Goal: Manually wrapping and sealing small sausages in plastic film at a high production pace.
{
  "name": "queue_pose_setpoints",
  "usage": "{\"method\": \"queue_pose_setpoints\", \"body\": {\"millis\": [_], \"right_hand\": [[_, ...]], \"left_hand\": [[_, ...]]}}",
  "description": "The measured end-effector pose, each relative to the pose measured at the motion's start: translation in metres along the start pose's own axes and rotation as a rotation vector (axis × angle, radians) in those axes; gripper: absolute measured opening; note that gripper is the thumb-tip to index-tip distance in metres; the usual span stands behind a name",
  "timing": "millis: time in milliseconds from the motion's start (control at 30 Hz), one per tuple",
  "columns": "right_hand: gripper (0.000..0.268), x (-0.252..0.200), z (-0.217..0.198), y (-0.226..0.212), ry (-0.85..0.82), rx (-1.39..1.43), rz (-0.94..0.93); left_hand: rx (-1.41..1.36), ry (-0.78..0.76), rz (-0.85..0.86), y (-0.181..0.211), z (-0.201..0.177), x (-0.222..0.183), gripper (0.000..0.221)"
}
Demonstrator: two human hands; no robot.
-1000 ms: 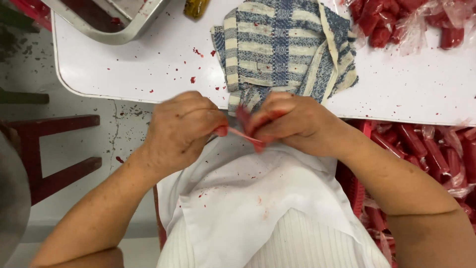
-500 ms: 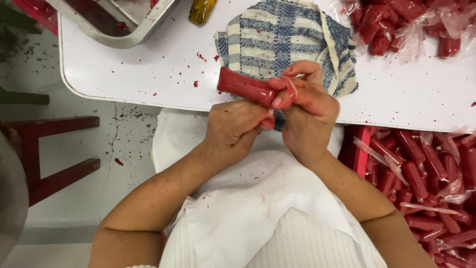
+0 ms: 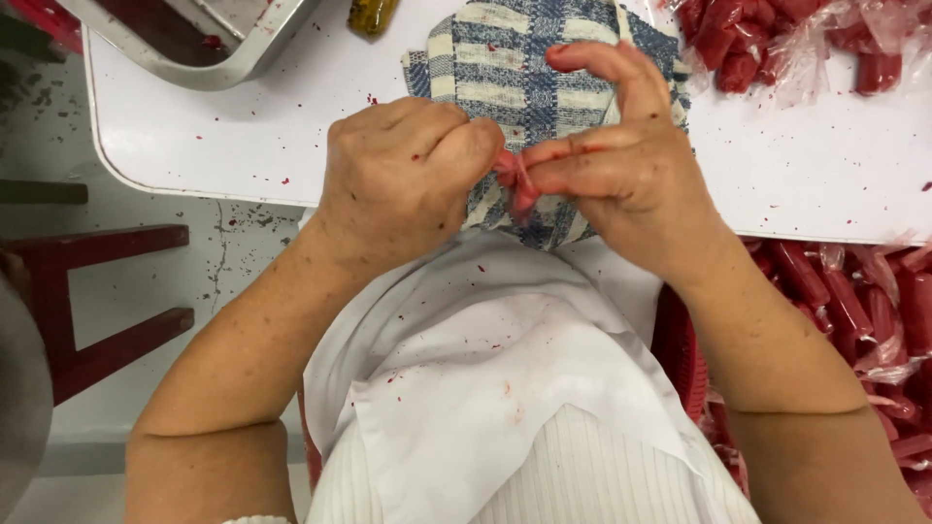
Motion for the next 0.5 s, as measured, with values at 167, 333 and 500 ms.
{"method": "queue_pose_setpoints", "body": {"millis": [167,333,500], "right_hand": [[0.020,0.004,-0.003,0.016,-0.094,0.261,-0.001],[0.020,0.005,0.000,0.022,-0.163,0.235,0.002],[0.019,-0.015,0.011,0.033,-0.167,0.335,-0.011]], "left_hand": [[-0.562,-0.331,-0.025,-0.010,0.016,0.006,0.063],[-0.592,-0.345,0.156,0.002,0.027,0.007,0.051],[-0.583,-0.164,0.107,0.012,0.036,-0.009,0.033]]}}
Point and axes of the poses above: each hand's wrist, its own x-axis towards the middle knuckle, its own z-axis out of the palm, y = z × x, the point moved 5 cm from there along x, towards the middle knuckle, and after that the axes turned 10 degrees about x, right-handed, at the moved point
